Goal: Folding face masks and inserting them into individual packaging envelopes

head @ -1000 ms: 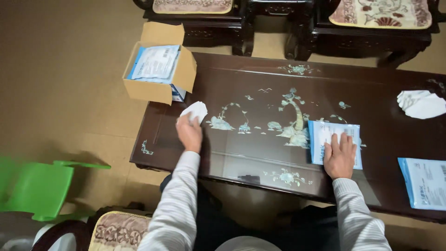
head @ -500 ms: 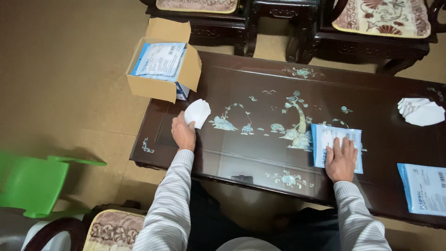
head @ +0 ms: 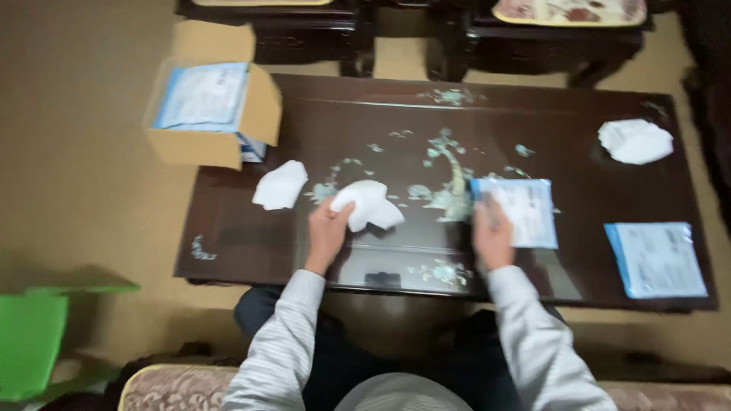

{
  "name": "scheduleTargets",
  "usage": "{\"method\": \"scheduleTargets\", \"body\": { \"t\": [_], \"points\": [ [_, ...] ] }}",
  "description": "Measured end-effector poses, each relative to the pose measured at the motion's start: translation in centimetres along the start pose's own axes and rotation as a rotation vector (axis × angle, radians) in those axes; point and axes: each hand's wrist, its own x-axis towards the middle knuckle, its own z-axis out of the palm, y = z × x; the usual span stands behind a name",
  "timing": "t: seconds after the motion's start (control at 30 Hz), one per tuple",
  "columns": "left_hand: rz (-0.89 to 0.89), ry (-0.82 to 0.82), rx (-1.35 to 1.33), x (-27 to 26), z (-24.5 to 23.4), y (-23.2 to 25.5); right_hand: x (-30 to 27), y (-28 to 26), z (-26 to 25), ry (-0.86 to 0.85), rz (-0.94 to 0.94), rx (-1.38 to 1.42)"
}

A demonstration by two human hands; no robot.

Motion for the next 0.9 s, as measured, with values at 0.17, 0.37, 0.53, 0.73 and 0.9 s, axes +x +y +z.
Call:
{"method": "scheduleTargets", "body": {
  "t": [0.17, 0.37, 0.53, 0.73, 0.9],
  "points": [
    [-0.25, -0.185, -0.291, -2.6, 7.1, -1.3, -1.1, -7.9, 4.9, -0.144, 0.392, 0.497],
    [-0.38, -0.217, -0.555, -3.6, 9.5, -0.7, -1.2, -8.4, 6.5, -0.22, 0.622, 0.705],
    [-0.124, -0.007, -0.157, -5.3, 9.3, 0.7, 0.5, 2.1, 7.6, -0.138, 0.701, 0.666],
    [0.669, -0.742, 0.68, -8.1, 11.0, -3.7, 3.6, -0.5, 3.2, 0.072, 0.594, 0.68],
    [0.881, -0.063, 0.649, -3.1, 8.9, -8.9, 3.5, -8.3, 0.2, 0.045, 0.593, 0.752]
  ]
}}
